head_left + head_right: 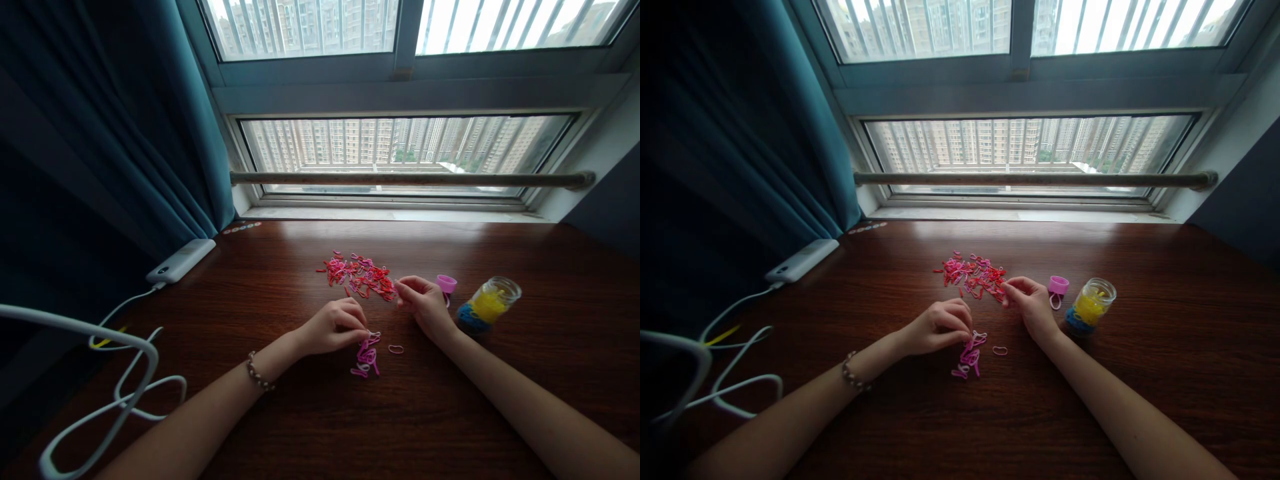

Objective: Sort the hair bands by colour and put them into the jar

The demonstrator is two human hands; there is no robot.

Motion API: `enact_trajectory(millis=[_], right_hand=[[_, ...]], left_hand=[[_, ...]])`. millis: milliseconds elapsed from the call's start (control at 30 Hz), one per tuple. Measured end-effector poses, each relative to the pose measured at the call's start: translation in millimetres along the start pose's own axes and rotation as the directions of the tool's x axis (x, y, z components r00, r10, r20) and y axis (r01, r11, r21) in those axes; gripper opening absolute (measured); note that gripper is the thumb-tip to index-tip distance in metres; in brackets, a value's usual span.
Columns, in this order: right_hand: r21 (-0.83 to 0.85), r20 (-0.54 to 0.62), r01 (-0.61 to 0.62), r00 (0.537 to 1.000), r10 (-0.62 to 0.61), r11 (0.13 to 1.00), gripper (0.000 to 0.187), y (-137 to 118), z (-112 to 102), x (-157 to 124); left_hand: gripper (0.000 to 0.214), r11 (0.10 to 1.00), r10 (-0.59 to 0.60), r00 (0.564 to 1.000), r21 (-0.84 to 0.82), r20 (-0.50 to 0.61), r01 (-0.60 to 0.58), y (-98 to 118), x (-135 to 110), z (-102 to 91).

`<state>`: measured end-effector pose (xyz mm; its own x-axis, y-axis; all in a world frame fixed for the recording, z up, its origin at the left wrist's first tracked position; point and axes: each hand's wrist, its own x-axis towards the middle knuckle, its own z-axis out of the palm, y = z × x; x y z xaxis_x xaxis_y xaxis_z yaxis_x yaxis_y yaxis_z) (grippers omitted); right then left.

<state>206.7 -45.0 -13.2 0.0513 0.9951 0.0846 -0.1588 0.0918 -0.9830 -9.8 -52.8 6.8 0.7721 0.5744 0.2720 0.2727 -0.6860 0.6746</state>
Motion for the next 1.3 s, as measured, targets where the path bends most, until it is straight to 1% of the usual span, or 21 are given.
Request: enact_trajectory(millis=[67, 100, 133, 200, 233, 267, 300, 333, 367, 400, 433, 467, 500, 633, 767, 833, 967, 1033, 1100, 1200, 1300], right_hand=[[-0.121, 0.106, 0.026, 0.994, -0.013, 0.992, 0.028, -3.0, 3.3, -5.8], [-0.184, 0.196, 0.052, 0.980, -0.015, 0.982, 0.029, -4.6, 5.4, -9.3], [-0.244, 0.301, 0.093, 0.953, -0.016, 0.965, 0.029, -6.2, 7.5, -12.9], [-0.348, 0.478, 0.215, 0.878, -0.025, 0.913, 0.027, -8.4, 11.0, -18.4], [-0.389, 0.521, 0.277, 0.853, -0.039, 0.879, 0.026, -8.9, 11.7, -19.7], [-0.427, 0.521, 0.325, 0.851, -0.064, 0.844, 0.025, -8.7, 11.6, -19.8], [-0.467, 0.478, 0.350, 0.872, -0.101, 0.812, 0.026, -7.8, 10.5, -18.7], [-0.508, 0.395, 0.353, 0.906, -0.152, 0.786, 0.027, -6.2, 8.4, -16.3], [-0.551, 0.284, 0.337, 0.936, -0.208, 0.764, 0.028, -3.8, 5.4, -13.0], [-0.596, 0.167, 0.310, 0.950, -0.264, 0.740, 0.029, -0.7, 1.7, -9.0], [-0.640, 0.062, 0.280, 0.947, -0.315, 0.715, 0.030, 2.9, -2.5, -4.6], [-0.680, -0.009, 0.254, 0.935, -0.354, 0.688, 0.030, 6.9, -6.7, -0.3], [-0.712, -0.044, 0.235, 0.925, -0.377, 0.662, 0.029, 10.8, -10.6, 3.7], [-0.770, -0.013, 0.214, 0.937, -0.350, 0.601, 0.028, 22.7, -19.8, 13.2], [-0.795, 0.011, 0.211, 0.943, -0.333, 0.569, 0.027, 24.3, -19.4, 13.5], [-0.802, 0.038, 0.223, 0.945, -0.326, 0.554, 0.027, 23.6, -18.9, 13.1], [-0.804, 0.067, 0.241, 0.945, -0.320, 0.543, 0.026, 23.1, -19.4, 13.7], [-0.788, 0.047, 0.234, 0.945, -0.323, 0.569, 0.025, 22.8, -19.5, 13.9], [-0.745, 0.011, 0.223, 0.946, -0.323, 0.629, 0.024, 21.8, -19.1, 13.5], [-0.649, -0.057, 0.192, 0.953, -0.299, 0.736, 0.022, 18.9, -18.4, 12.0], [-0.543, -0.111, 0.150, 0.963, -0.248, 0.826, 0.021, 16.6, -17.9, 11.1]], left_hand=[[0.026, 0.986, -0.027, 0.994, 0.161, -0.104, 0.043, -11.9, -1.4, -6.4], [0.026, 0.964, -0.035, 0.983, 0.254, -0.180, 0.081, -19.3, -2.2, -9.6], [0.025, 0.932, -0.039, 0.971, 0.342, -0.234, 0.120, -26.9, -3.1, -12.3], [0.024, 0.863, -0.057, 0.959, 0.469, -0.278, 0.187, -40.6, -4.9, -15.3], [0.026, 0.837, -0.076, 0.956, 0.503, -0.282, 0.215, -46.0, -5.7, -15.5], [0.028, 0.817, -0.100, 0.954, 0.523, -0.283, 0.241, -50.0, -6.5, -15.1], [0.030, 0.805, -0.125, 0.952, 0.532, -0.281, 0.263, -52.8, -7.1, -14.3], [0.031, 0.797, -0.147, 0.950, 0.536, -0.277, 0.279, -54.5, -7.6, -13.4], [0.031, 0.792, -0.162, 0.948, 0.537, -0.272, 0.290, -55.3, -8.0, -12.5], [0.032, 0.790, -0.171, 0.948, 0.539, -0.267, 0.294, -55.5, -8.2, -11.9], [0.032, 0.789, -0.173, 0.949, 0.540, -0.264, 0.294, -55.3, -8.2, -11.4], [0.032, 0.792, -0.169, 0.950, 0.538, -0.262, 0.290, -55.0, -8.2, -11.2], [0.033, 0.797, -0.162, 0.950, 0.532, -0.267, 0.285, -54.8, -8.1, -11.2], [0.031, 0.834, -0.111, 0.945, 0.488, -0.307, 0.257, -56.7, -7.6, -11.9], [0.027, 0.870, -0.049, 0.933, 0.444, -0.356, 0.215, -59.8, -7.8, -14.3], [0.022, 0.892, -0.052, 0.909, 0.390, -0.413, 0.228, -60.5, -8.3, -16.0], [0.010, 0.894, -0.135, 0.827, 0.293, -0.546, 0.339, -61.7, -9.7, -18.4], [0.007, 0.878, -0.183, 0.788, 0.262, -0.588, 0.400, -63.0, -10.2, -18.7], [0.007, 0.862, -0.223, 0.768, 0.246, -0.600, 0.443, -64.1, -10.6, -18.6], [0.007, 0.855, -0.247, 0.765, 0.237, -0.595, 0.461, -65.0, -11.2, -18.1], [0.011, 0.869, -0.241, 0.765, 0.218, -0.597, 0.444, -66.5, -11.7, -17.5]])
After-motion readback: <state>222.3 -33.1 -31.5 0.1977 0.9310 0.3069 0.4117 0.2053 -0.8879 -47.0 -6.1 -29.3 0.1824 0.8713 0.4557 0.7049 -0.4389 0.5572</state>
